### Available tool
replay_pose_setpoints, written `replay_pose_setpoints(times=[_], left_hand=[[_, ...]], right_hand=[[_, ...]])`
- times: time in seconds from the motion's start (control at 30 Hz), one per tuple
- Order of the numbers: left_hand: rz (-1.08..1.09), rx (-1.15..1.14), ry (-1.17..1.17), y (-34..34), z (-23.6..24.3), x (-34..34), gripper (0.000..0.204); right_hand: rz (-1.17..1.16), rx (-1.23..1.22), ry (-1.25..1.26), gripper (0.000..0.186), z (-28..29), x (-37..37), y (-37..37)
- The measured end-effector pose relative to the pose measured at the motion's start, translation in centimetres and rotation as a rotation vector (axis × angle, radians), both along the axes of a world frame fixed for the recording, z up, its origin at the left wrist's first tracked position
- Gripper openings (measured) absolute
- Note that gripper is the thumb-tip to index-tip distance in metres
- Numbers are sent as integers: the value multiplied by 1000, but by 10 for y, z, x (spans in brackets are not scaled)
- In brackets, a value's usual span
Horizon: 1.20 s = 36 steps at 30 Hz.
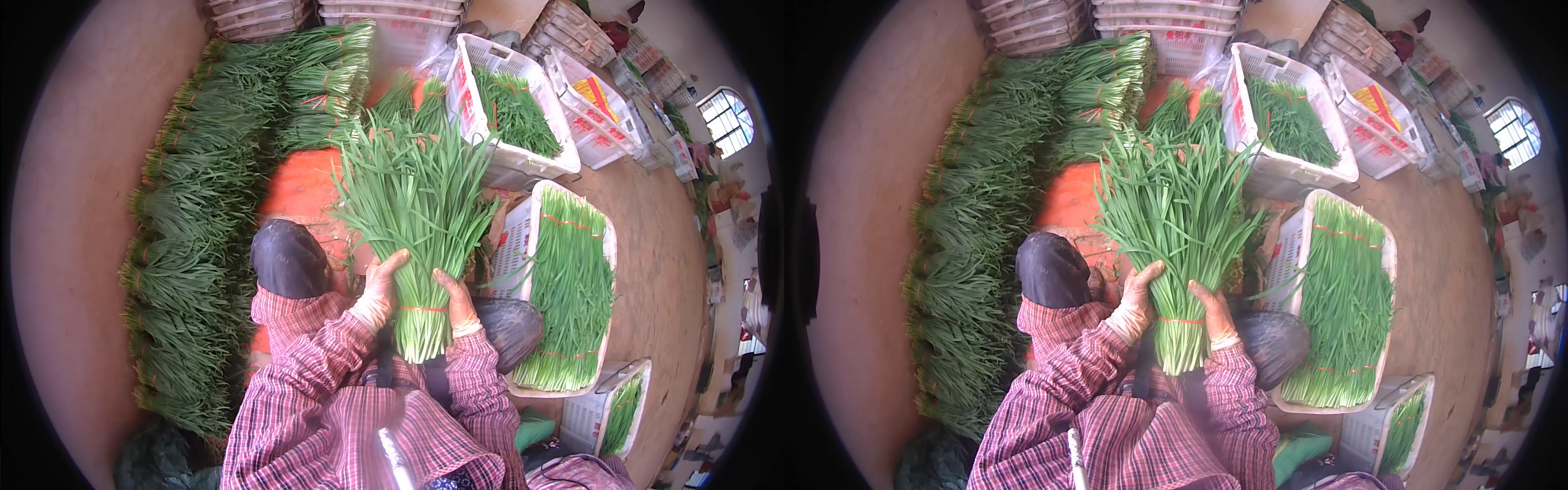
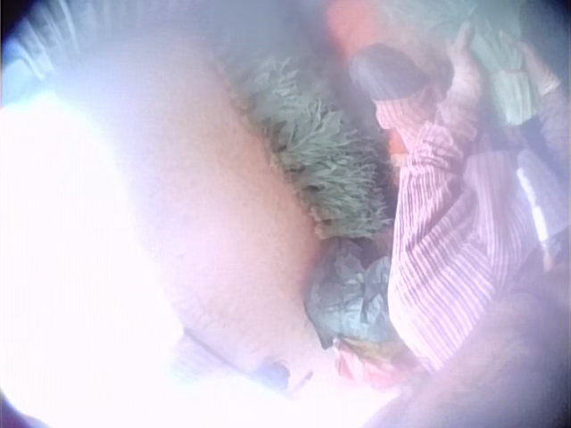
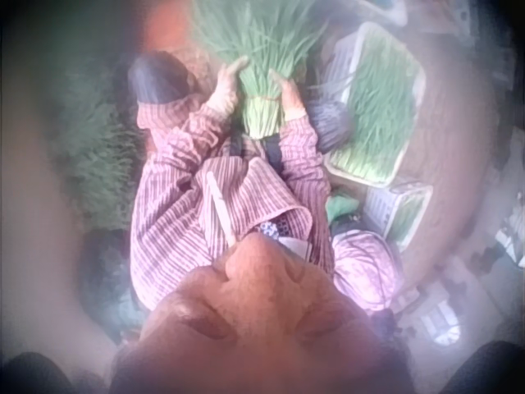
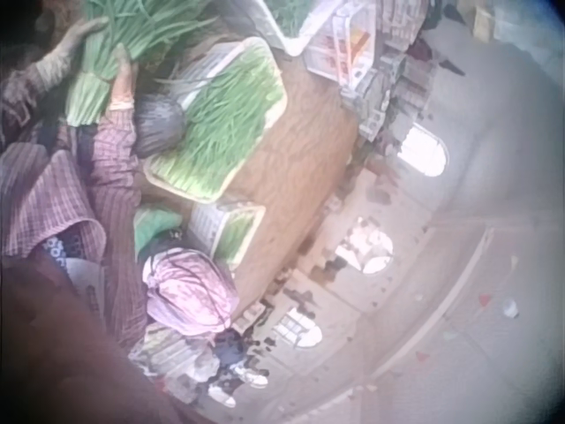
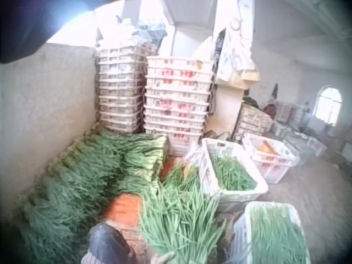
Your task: The person bundles green chives by hand, secures them with red ties, trims the ends with a knife on a wooden board, and places the bundles into plastic crates.
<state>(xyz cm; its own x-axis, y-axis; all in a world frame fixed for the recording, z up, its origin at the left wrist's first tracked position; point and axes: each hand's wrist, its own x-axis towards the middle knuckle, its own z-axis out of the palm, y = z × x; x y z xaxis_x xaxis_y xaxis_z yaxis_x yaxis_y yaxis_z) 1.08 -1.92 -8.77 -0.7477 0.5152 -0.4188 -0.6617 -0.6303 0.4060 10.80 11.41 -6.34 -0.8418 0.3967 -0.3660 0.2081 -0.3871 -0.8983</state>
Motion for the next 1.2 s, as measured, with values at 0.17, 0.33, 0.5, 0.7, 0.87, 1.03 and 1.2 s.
replay_pose_setpoints(times=[0.17,0.33,0.5,0.7,0.87,1.03,1.2], left_hand=[[32,-96,-11,0,5,-1,38],[75,-126,24,4,-13,0,30],[120,-150,13,9,-2,1,29],[60,-157,-1,6,-11,2,34],[9,-173,50,1,-25,2,33],[51,-152,112,10,-9,8,29],[-32,-242,127,9,-24,8,30]], right_hand=[[-82,983,-246,57,43,2,24],[54,679,182,23,92,-33,-8],[68,797,6,23,43,-63,-8],[59,1099,-16,30,21,-77,8],[29,774,-253,33,61,-98,-1],[-43,579,-161,39,66,-107,11],[-78,813,-118,31,49,-114,24]])
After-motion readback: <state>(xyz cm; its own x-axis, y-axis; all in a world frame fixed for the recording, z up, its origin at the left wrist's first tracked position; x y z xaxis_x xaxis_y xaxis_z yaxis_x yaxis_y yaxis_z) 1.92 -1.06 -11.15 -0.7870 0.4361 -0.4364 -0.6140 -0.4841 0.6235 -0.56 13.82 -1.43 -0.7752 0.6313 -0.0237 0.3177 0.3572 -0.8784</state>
